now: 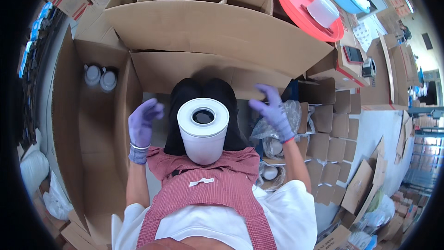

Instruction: The person assembles white electric kettles by inserting internal components, attaching lids, and wrapping each unit in plastic. The person then places the wrapped kettles into a cardboard box with dividers.

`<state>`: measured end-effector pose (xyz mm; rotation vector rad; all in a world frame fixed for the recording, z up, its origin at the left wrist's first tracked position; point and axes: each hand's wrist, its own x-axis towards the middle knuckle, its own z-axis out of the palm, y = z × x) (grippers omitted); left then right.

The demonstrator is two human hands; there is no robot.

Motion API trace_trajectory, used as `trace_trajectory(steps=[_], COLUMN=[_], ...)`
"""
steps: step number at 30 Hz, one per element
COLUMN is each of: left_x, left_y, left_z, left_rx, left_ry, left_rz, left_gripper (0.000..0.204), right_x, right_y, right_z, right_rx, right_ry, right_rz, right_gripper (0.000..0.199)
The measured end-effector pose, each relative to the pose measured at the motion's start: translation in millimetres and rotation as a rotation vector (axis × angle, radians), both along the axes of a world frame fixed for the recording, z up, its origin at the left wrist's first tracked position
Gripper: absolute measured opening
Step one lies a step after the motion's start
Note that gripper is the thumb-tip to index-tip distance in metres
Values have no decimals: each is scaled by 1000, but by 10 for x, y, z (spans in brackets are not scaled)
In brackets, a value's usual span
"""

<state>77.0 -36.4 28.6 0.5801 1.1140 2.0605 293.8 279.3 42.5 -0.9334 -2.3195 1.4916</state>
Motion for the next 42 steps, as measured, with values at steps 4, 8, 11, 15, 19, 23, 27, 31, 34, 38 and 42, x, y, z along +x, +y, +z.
trace_trajectory(steps=[4,8,11,15,19,23,27,31,34,38,42], left_x=[23,-77,-72,-96,73,136,-262,-124,-87,87,-28], left_y=[452,554,747,845,1023,1116,1003,1012,1075,1013,1124], left_z=[143,167,299,383,722,652,742,638,859,991,864], left_rx=[-322,-361,-367,-179,91,-20,51,-114,120,-2,-55], left_ry=[591,737,717,-67,-510,605,1473,383,-408,-192,776], left_rz=[-397,-562,-575,-285,-173,213,232,143,-98,4,448], left_gripper=[90,100,91,50,74,63,68,69,72,77,61], right_x=[-321,-94,-407,-889,-1094,-1181,-1077,-1232,-1406,-1508,-1560], right_y=[-545,-365,-759,-696,-601,-742,-495,-494,-439,-498,-498], right_z=[189,-275,-13,420,657,759,562,957,1012,1042,1016], right_rx=[14,-442,-47,-340,900,-211,-187,21,1147,916,86], right_ry=[182,182,314,731,569,452,512,346,509,469,462], right_rz=[655,41,330,-25,398,140,497,436,466,529,439], right_gripper=[93,64,46,48,68,61,50,50,59,66,44])
